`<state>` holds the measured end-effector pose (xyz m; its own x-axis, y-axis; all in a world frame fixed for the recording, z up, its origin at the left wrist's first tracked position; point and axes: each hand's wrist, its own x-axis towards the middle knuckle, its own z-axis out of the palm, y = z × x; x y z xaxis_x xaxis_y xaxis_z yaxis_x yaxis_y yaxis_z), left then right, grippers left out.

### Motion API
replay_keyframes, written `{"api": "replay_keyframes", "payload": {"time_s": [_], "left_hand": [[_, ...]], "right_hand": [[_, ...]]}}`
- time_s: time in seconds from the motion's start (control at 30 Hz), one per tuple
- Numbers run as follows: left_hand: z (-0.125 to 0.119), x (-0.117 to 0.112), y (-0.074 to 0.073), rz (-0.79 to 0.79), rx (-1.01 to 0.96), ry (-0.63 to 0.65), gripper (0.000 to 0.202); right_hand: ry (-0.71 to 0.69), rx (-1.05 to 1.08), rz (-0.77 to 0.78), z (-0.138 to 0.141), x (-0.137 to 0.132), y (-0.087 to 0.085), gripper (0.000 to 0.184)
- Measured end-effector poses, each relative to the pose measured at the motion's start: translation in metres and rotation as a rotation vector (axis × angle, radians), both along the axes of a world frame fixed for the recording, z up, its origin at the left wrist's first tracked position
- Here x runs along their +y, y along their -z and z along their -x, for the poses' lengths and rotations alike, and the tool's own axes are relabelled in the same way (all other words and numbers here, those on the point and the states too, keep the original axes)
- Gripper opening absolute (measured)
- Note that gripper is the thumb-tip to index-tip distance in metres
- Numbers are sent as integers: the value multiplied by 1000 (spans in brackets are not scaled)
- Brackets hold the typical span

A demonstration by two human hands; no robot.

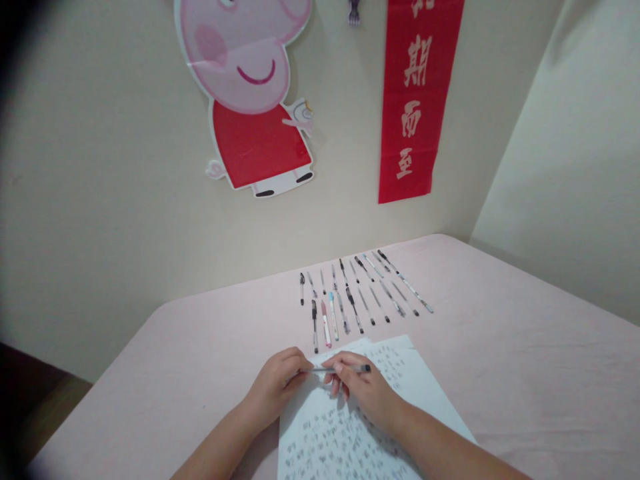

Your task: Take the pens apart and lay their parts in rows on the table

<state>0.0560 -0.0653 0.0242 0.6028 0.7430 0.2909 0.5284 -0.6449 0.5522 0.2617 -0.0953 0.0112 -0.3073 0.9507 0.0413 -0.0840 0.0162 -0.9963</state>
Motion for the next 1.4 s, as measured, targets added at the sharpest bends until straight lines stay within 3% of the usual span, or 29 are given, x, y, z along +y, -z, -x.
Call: {"api": "replay_keyframes", "payload": {"time_s": [0.27,0.5,0.77,0.97,1.17,1.4], "left_hand": [[1,4,1,33,8,14,16],[-5,-1,-4,28,148,-44,22],[-18,-12,-2,134,-71,-18,22],[-1,4,3,52,-142,-76,37],[17,22,10,13,-63,-223,21],[19,26,20,14,24,-200,47]], "right_hand": [[-28,-89,-100,-3,0,0,45],[12,-275,-233,-1,-1,-4,33],[-52,-354,-373,1,-4,-5,16],[-60,-433,-334,1,-6,5,40],[-41,-429,-290,2,-6,8,41],[-35,-444,-304,3,-7,7,43]]}}
